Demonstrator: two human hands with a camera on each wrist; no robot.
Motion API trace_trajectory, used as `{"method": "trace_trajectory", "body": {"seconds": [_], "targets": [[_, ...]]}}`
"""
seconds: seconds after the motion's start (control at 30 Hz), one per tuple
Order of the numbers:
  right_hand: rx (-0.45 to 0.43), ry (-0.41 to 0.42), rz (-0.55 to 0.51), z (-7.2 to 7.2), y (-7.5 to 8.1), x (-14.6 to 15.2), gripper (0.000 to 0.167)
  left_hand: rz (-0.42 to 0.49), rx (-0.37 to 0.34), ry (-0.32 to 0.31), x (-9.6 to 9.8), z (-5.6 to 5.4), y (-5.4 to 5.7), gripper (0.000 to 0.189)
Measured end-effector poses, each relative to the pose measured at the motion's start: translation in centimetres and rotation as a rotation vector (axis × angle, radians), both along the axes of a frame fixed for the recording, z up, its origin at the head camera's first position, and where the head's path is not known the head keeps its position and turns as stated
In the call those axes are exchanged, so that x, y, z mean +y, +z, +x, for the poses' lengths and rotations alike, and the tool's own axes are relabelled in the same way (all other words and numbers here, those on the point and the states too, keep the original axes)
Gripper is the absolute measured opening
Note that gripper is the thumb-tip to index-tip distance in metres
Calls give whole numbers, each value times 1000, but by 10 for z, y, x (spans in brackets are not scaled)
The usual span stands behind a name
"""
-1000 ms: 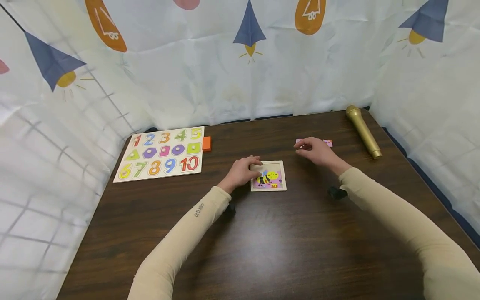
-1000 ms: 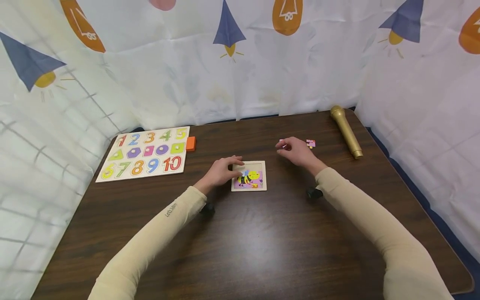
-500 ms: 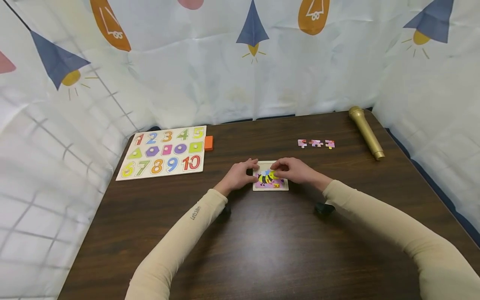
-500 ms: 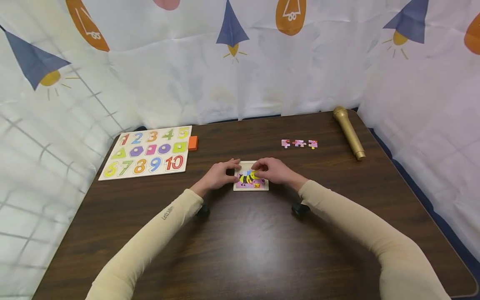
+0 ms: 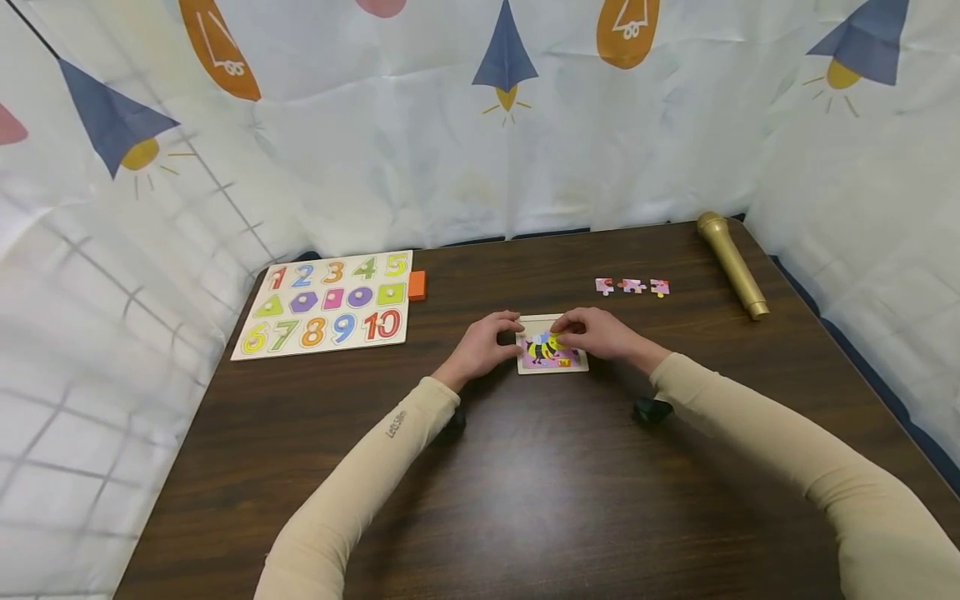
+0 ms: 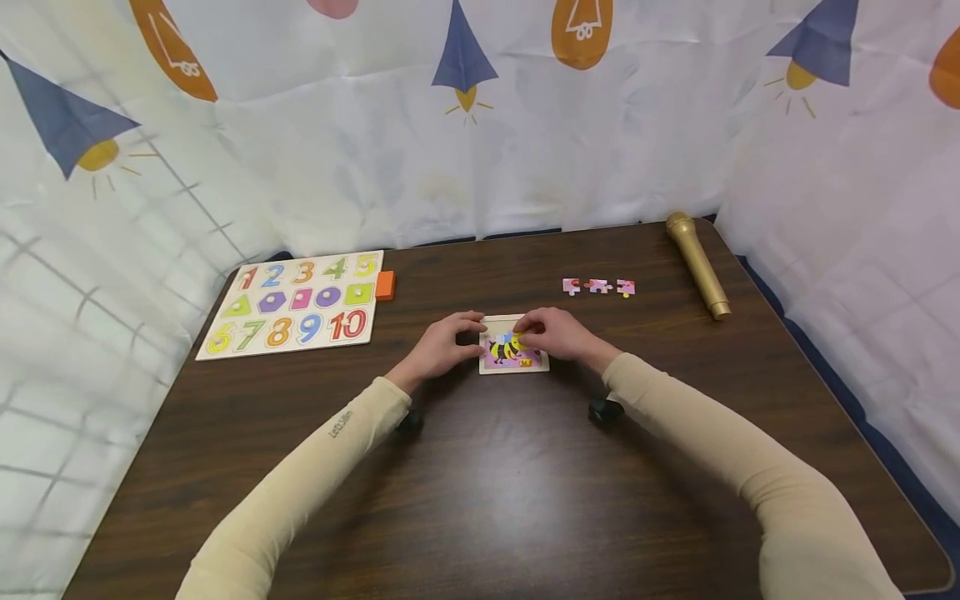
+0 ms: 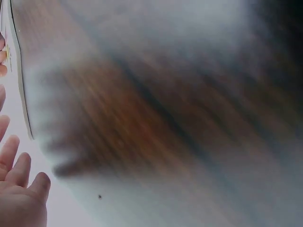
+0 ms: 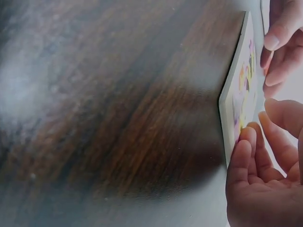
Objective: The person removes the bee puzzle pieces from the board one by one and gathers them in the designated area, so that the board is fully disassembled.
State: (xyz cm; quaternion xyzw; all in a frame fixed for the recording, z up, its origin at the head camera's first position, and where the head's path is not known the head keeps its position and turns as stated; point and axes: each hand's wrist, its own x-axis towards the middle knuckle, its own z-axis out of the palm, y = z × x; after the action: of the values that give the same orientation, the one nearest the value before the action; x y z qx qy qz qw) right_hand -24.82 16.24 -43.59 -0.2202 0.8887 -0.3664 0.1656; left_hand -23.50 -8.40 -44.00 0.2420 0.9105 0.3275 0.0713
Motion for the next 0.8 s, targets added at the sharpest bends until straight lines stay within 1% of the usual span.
{"method": "trace_trajectory", "body": {"seconds": [0.2,0.37,0.57,0.8], "targets": [[38,0,-20,2,5,-6,24,5,-43,25,6,-4,-1,36],[39,0,-26,4,6,-16,24,-2,-82,40,8,-5,-1,35],[45,-8,4,2,3,-26,23,-2,-99,50,8,-7,-4,35],[70,-16,40,0,0,-30,26,-7,-121,66,7,-8,-6,37]]}}
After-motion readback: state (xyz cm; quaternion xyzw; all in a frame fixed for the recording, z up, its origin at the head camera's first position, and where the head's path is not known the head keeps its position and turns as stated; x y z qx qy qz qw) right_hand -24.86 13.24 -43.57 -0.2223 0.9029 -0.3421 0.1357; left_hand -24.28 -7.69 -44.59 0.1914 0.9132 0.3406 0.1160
